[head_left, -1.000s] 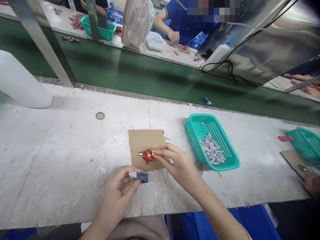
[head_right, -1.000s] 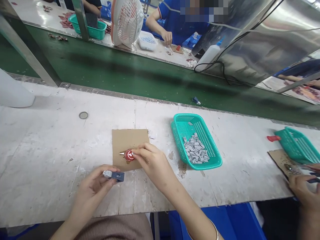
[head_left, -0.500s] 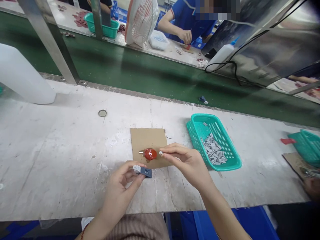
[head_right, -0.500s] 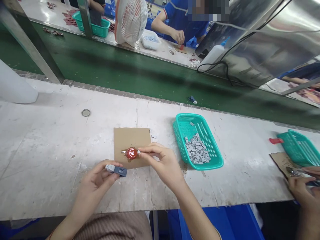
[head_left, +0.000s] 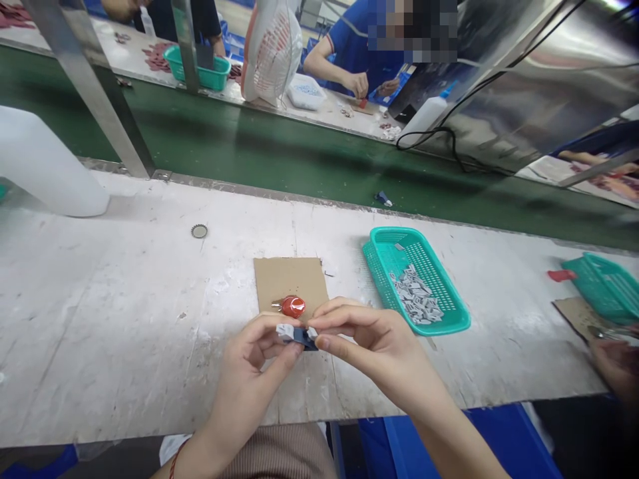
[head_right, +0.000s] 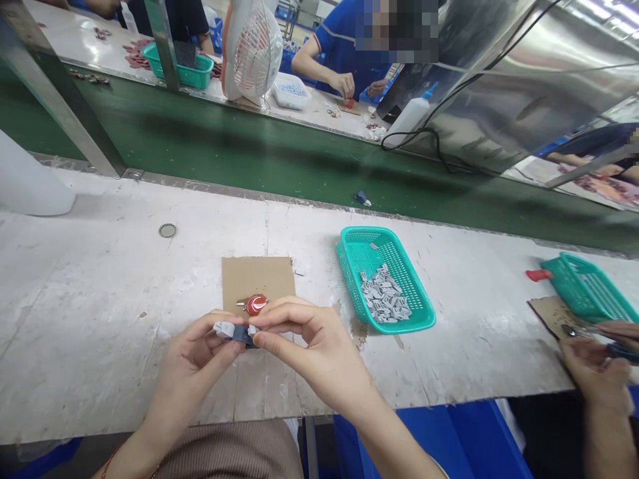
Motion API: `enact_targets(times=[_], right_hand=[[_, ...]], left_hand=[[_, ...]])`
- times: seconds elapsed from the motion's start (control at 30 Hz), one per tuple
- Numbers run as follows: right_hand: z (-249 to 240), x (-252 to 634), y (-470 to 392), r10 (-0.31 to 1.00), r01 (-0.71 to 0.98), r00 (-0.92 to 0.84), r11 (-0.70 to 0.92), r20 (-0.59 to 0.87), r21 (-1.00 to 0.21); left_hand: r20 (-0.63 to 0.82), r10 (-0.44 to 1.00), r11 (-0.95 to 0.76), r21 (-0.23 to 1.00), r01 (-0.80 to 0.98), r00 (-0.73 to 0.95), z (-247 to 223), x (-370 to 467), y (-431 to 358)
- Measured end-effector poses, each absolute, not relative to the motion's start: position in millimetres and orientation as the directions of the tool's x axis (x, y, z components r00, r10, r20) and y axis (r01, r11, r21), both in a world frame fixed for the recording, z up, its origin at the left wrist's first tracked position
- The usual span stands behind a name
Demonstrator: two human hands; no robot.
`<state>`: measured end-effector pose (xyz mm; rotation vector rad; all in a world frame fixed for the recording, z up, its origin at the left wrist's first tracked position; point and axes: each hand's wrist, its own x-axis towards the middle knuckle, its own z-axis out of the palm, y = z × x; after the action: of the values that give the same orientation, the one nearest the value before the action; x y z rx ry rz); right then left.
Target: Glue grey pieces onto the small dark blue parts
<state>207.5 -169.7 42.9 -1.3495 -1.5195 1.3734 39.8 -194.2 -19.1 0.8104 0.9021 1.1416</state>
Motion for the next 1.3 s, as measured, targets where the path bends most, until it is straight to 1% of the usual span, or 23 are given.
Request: enact_targets(times=[0.2,0.33,0.4,0.47,0.53,0.6,0.77,0.87,0.97,1.1,1.17,1.23,1.3], right_hand=[[49,204,-173,0.957,0.315,-0.262,-0.034,-0.121,-0.949],[49,204,-172,0.955,0.315,-0.263,-0.050,-0.138,-0.948],[46,205,-171,0.949,0.265,-0.259,-0.111,-0.182,-0.958],[41,207,-170,0.921,0.158,-0.283,-0.229,-0.266,-0.961],[36,208,-169,0.873,0.044,-0.344,-0.353,-0.346,-0.935],[33,208,-170,0.849,-0.038,-0.390,-0.402,-0.357,-0.915],[24,194,-178,0.853,-0.173,-0.428,-0.402,-0.299,-0.899],[17,183,-182,0.861,-0.225,-0.432,-0.393,-0.270,-0.891],[12,176,-182,0.891,-0.265,-0.364,-0.379,-0.272,-0.887],[8,171,-181,0.909,-0.272,-0.269,-0.387,-0.317,-0.881],[6,169,-183,0.921,-0.264,-0.225,-0.371,-0.317,-0.890],[3,168,-187,0.946,-0.247,-0.180,-0.310,-0.271,-0.918],[0,168,-192,0.968,-0.213,-0.139,-0.235,-0.209,-0.948]], left_hand=[[-0.160,0.974,0.210,0.898,-0.387,0.159,-19,41,-196],[-0.163,0.977,0.201,0.911,-0.359,0.135,-18,42,-198],[-0.153,0.981,0.184,0.924,-0.336,0.116,-18,42,-199],[-0.130,0.986,0.155,0.940,-0.304,0.100,-18,40,-199],[-0.111,0.989,0.134,0.955,-0.265,0.099,-17,38,-198],[-0.101,0.987,0.128,0.964,-0.235,0.127,-15,37,-196],[-0.079,0.986,0.104,0.979,-0.174,0.146,-12,37,-195],[-0.139,0.978,0.169,0.964,-0.206,0.153,-14,40,-196],[-0.193,0.975,0.212,0.959,-0.190,0.115,-16,42,-195],[-0.227,0.971,0.239,0.951,-0.199,0.081,-15,46,-194],[-0.215,0.971,0.233,0.943,-0.236,0.102,-11,49,-194],[-0.167,0.978,0.194,0.948,-0.254,0.123,-7,52,-195],[-0.125,0.987,0.145,0.965,-0.219,0.103,-4,57,-196]])
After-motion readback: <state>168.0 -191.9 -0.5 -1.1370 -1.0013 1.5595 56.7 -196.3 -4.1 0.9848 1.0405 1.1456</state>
